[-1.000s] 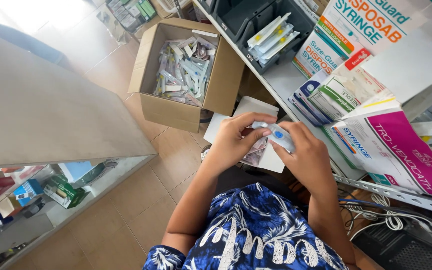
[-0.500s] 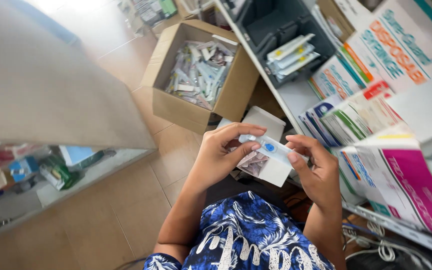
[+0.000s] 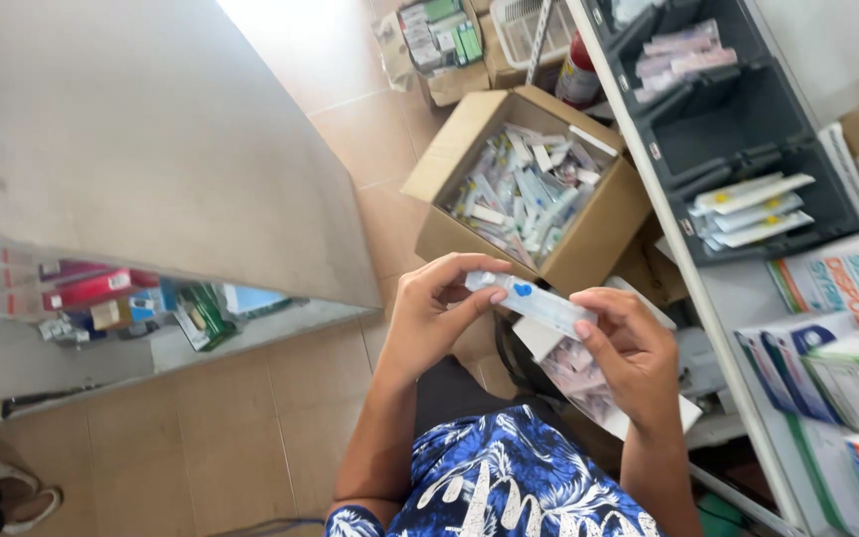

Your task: The person sorts through a cardboard box filled with medical supplies, picking up various packaged items such as syringes and catheters. They examine the items closely, turning them over in their hands, and place some into a white box on the floor while others are returned to the box or placed on nearby shelves.

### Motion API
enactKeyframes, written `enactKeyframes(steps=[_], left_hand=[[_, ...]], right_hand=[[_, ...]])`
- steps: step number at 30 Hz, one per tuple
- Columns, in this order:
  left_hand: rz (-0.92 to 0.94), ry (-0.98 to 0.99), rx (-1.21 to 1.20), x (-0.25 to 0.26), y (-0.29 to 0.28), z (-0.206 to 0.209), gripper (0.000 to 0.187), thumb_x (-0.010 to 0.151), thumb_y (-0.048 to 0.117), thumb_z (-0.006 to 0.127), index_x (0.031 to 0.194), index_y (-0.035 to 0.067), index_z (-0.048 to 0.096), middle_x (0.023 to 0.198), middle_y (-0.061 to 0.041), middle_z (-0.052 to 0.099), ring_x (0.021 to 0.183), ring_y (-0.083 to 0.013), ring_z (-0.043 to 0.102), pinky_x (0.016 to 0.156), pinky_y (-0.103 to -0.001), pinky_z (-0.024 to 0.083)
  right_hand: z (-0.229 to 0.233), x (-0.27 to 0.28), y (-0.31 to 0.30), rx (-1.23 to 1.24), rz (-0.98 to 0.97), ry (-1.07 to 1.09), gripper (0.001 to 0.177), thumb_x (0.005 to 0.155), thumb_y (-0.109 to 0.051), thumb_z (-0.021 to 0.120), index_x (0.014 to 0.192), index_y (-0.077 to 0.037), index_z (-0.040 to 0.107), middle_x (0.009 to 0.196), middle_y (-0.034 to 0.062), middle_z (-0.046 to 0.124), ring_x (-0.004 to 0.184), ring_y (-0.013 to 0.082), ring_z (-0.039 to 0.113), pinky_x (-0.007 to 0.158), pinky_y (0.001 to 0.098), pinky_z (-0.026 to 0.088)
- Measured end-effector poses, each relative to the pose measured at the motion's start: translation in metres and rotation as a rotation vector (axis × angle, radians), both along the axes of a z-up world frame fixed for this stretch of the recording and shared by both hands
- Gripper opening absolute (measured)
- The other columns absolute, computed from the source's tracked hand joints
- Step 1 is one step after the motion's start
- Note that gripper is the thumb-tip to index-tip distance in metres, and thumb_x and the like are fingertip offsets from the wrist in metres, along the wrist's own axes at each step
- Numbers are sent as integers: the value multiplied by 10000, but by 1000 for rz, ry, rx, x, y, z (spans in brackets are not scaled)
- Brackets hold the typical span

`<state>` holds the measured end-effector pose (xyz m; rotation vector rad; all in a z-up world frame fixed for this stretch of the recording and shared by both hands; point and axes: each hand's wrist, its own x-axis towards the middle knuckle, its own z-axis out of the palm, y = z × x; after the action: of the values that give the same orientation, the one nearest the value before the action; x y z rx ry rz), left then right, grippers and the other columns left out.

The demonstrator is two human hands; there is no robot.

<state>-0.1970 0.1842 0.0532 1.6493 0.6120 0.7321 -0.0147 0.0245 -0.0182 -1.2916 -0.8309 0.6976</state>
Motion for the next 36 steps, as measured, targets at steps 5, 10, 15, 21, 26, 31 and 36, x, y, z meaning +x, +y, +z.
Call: enactKeyframes(steps=[5,10,15,21,26,31,36], left_hand=[[24,-161,-156,-55,95,2,378,889,-38,753,1247,-30,634,1174,-114,740,1065,-119,701,906,-261,613],[211,-129,-141,-104,159,14,365,867,-82,752,1212,-45,640,1160,-161,755,1034,-162,723,876,-286,604],[302,-205,-151,-138,200,12,335,884,-86,725,1202,-41,627,1173,-157,735,1069,-170,708,909,-309,606],[310,-274,-151,-131,255,7,313,909,-67,721,1205,-37,626,1178,-152,731,1057,-164,705,891,-281,592],[323,-232,-147,-86,311,13,308,898,-78,727,1191,-33,643,1185,-155,745,1015,-151,683,817,-249,556],[275,-105,-110,-67,355,11,327,836,-96,716,1155,-37,674,1192,-141,747,1062,-151,701,833,-246,567],[369,-112,-257,-78,436,-24,287,864,-95,668,1147,-52,672,1138,-182,756,1041,-186,720,917,-312,593]], right_hand=[[1,-45,111,184,55,-4,262,943,56,695,1203,27,682,1212,96,665,1049,130,627,878,262,521],[27,-87,201,299,247,59,339,894,42,711,1224,-1,644,1288,84,611,1127,138,599,928,266,518],[14,-111,252,183,234,-1,332,865,12,784,1184,-23,698,1248,103,683,1018,135,651,746,243,542],[18,-101,315,229,219,-46,352,869,4,786,1209,-7,697,1245,118,702,1042,138,677,788,237,548],[17,-63,376,262,152,66,330,903,-13,755,1225,5,682,1257,123,681,1068,162,677,823,272,575],[28,-27,409,298,102,13,333,911,-10,749,1236,13,678,1311,130,661,1195,194,654,971,318,559],[63,0,440,95,143,-191,512,834,-108,799,1311,-40,627,1277,67,631,1048,142,649,893,318,540]])
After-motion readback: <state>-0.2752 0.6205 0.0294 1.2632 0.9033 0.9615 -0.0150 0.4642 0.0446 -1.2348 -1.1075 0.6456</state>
